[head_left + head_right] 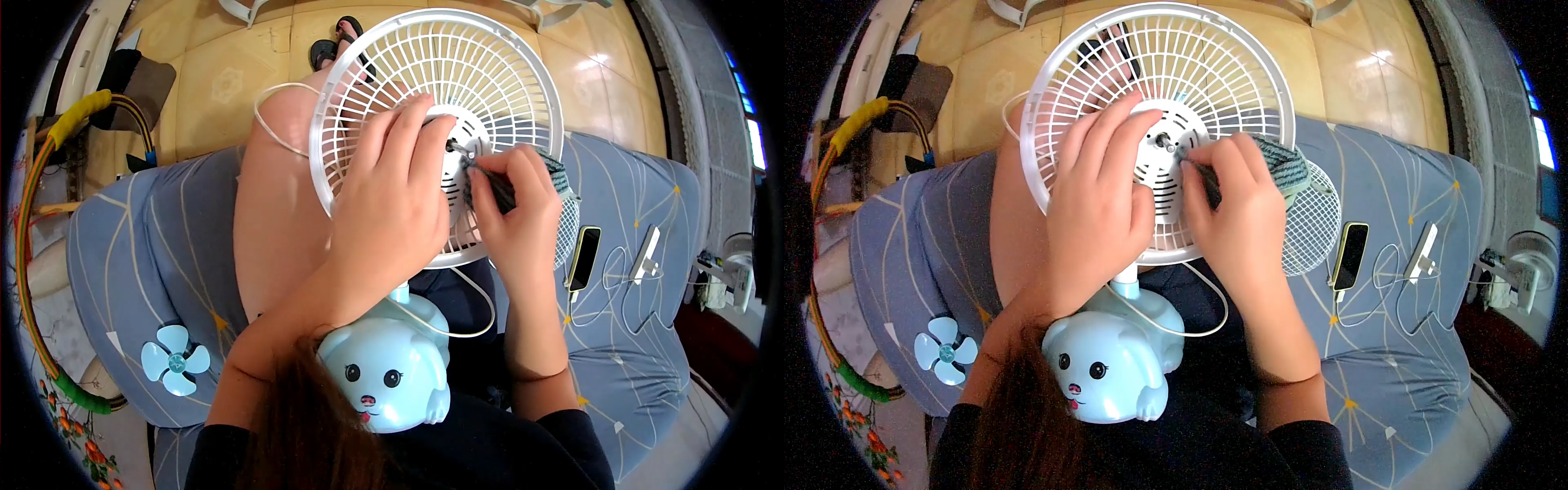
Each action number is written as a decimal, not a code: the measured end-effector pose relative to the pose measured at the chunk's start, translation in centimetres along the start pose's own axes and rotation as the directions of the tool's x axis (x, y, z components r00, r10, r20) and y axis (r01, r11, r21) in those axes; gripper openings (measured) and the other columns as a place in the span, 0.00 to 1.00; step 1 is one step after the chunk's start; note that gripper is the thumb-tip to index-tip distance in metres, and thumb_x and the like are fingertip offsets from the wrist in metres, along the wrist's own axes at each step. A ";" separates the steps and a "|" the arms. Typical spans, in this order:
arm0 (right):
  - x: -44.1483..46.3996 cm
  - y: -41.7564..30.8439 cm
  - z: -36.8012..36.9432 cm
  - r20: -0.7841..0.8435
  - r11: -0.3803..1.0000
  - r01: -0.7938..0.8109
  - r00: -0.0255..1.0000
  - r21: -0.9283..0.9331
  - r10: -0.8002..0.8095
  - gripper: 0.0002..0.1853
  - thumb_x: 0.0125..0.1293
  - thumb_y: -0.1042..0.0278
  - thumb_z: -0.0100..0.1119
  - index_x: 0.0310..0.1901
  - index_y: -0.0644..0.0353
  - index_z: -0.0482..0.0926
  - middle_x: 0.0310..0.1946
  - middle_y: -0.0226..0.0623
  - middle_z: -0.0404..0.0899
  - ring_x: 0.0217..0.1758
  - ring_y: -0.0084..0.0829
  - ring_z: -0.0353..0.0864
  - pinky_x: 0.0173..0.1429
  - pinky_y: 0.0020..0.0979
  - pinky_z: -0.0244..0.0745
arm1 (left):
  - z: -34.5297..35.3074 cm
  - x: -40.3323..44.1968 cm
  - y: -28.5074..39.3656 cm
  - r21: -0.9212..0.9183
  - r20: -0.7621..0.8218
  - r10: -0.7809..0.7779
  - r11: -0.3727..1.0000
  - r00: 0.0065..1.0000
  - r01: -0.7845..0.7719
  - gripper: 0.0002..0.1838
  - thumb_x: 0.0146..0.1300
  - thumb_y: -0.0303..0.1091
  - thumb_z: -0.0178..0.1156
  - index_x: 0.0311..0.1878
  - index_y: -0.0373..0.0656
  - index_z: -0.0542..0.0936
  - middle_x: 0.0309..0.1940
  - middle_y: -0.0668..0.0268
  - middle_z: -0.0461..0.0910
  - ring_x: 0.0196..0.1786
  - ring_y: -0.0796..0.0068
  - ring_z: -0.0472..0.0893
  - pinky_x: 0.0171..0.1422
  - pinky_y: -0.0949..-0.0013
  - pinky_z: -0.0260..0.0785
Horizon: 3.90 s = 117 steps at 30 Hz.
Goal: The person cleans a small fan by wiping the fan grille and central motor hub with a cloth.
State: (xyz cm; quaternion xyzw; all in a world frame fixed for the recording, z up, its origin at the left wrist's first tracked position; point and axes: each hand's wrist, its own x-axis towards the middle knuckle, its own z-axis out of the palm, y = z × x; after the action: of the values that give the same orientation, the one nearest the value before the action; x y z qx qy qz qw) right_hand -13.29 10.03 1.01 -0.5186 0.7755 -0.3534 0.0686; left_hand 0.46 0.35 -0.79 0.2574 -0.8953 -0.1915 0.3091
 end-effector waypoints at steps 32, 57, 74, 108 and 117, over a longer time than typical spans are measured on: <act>1.2 0.5 0.6 -0.072 0.999 0.001 0.997 0.049 0.003 0.06 0.62 0.76 0.73 0.40 0.61 0.86 0.34 0.42 0.80 0.35 0.45 0.84 0.38 0.41 0.79 | 0.0 0.0 -0.1 0.002 0.023 0.008 1.000 1.000 -0.008 0.30 0.56 0.24 0.65 0.64 0.31 0.77 0.67 0.48 0.75 0.67 0.45 0.74 0.73 0.52 0.70; 0.5 0.6 -0.7 -0.100 0.772 -0.076 0.979 0.631 0.178 0.08 0.67 0.81 0.71 0.46 0.65 0.83 0.39 0.29 0.80 0.41 0.19 0.78 0.47 0.22 0.74 | 0.3 0.2 0.2 0.011 0.042 0.017 1.000 0.999 -0.017 0.27 0.59 0.30 0.70 0.64 0.40 0.84 0.68 0.46 0.73 0.67 0.46 0.73 0.72 0.50 0.71; 1.3 0.6 0.5 -0.021 0.907 -0.174 0.980 0.383 0.196 0.06 0.63 0.80 0.69 0.39 0.65 0.80 0.32 0.30 0.78 0.34 0.20 0.74 0.41 0.24 0.72 | 0.3 0.4 -0.2 -0.012 0.035 0.028 1.000 0.999 -0.027 0.28 0.58 0.29 0.69 0.64 0.39 0.84 0.67 0.46 0.73 0.66 0.45 0.74 0.71 0.51 0.72; 2.1 0.5 1.1 -0.148 0.995 0.035 0.989 0.089 -0.021 0.08 0.62 0.81 0.71 0.43 0.65 0.85 0.35 0.42 0.79 0.36 0.41 0.81 0.42 0.36 0.77 | 0.1 0.3 -0.1 -0.028 0.021 0.008 1.000 1.000 -0.007 0.27 0.56 0.28 0.70 0.63 0.38 0.84 0.67 0.46 0.74 0.65 0.46 0.75 0.70 0.51 0.73; 0.6 -0.2 0.3 -0.006 0.996 -0.044 0.999 0.077 0.044 0.07 0.62 0.81 0.71 0.41 0.67 0.83 0.34 0.44 0.77 0.36 0.43 0.81 0.41 0.37 0.77 | 0.3 0.3 0.0 -0.030 0.017 0.030 0.999 0.999 -0.029 0.27 0.57 0.28 0.70 0.63 0.38 0.84 0.67 0.45 0.74 0.64 0.46 0.75 0.70 0.51 0.73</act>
State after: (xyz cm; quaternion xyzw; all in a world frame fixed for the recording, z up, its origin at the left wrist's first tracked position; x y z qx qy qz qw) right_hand -13.27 9.36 1.09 -0.4971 0.7729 -0.3832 0.0933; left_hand 0.07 0.19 -0.83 0.2380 -0.8986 -0.2023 0.3081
